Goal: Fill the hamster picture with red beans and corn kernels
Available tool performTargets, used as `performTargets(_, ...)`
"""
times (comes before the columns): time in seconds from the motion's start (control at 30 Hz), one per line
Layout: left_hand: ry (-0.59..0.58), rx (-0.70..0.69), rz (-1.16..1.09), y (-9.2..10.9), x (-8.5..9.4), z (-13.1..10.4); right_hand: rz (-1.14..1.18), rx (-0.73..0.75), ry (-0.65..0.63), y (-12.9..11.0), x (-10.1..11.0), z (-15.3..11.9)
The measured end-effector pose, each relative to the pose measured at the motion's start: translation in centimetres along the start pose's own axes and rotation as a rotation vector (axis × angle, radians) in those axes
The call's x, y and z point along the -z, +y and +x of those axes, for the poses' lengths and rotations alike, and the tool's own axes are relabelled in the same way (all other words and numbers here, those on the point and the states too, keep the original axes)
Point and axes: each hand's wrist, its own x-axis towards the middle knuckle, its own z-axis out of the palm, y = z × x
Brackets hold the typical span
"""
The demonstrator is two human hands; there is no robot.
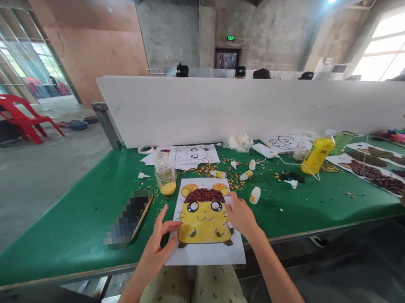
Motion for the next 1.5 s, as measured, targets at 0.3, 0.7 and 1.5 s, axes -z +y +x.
performTargets(0.3,0.019,0.010,-0.021,0.4,-0.1,0.1,0.391,-0.118,-0.028,0.6,-0.4,1.8)
performTargets(0.7,0.133,-0.036,-0.242,-0.4,0.7,-0.1,0.583,-0.147,-0.417,-3.9,2.6,5.3)
performTargets(1.5,0.187,-0.051,-0.185,-0.9,0.4,0.0,0.679,-0.215,-0.738,-6.0,14.6,10.2)
